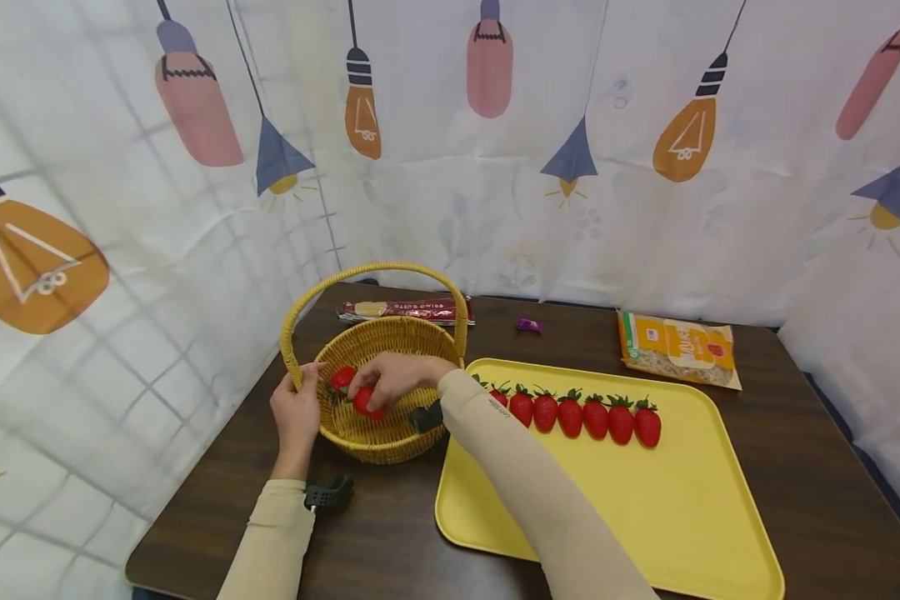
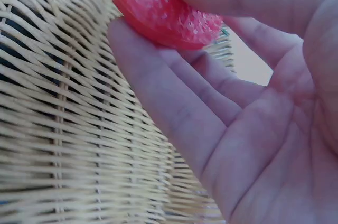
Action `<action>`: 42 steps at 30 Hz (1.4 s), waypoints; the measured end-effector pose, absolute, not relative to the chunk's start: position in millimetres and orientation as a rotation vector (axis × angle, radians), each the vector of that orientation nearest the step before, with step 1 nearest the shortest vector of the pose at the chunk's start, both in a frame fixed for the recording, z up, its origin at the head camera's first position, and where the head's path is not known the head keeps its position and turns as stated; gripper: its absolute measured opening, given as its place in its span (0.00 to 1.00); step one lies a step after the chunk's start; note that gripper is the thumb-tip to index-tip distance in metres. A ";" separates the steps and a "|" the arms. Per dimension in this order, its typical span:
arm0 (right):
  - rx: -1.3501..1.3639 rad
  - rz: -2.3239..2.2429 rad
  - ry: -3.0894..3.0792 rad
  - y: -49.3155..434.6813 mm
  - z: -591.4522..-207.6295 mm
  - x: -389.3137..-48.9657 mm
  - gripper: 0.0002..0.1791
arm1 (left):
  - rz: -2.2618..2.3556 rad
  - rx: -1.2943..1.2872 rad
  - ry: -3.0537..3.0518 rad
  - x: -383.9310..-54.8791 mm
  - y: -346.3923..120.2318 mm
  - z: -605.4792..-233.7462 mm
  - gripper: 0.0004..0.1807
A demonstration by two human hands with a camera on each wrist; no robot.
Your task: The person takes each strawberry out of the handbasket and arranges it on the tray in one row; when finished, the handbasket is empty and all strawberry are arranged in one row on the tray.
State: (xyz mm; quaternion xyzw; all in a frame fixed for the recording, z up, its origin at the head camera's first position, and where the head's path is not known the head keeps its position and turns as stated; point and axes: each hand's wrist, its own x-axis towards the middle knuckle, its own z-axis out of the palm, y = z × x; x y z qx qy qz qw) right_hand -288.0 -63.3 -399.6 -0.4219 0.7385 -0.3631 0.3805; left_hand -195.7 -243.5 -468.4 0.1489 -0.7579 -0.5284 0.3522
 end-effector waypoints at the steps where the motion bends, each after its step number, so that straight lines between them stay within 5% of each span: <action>1: -1.079 -0.941 1.902 -60.3 -396.4 -286.3 0.19 | -1.367 0.389 -1.964 -195.4 -243.6 -468.1 0.15; 10: -1.163 -1.093 2.089 -23.7 -390.0 -271.4 0.19 | -1.378 0.403 -1.975 -193.9 -242.5 -466.1 0.17; 42: -0.585 -1.640 2.388 137.8 -423.1 -217.4 0.16 | -1.391 0.392 -1.960 -196.6 -242.1 -467.9 0.16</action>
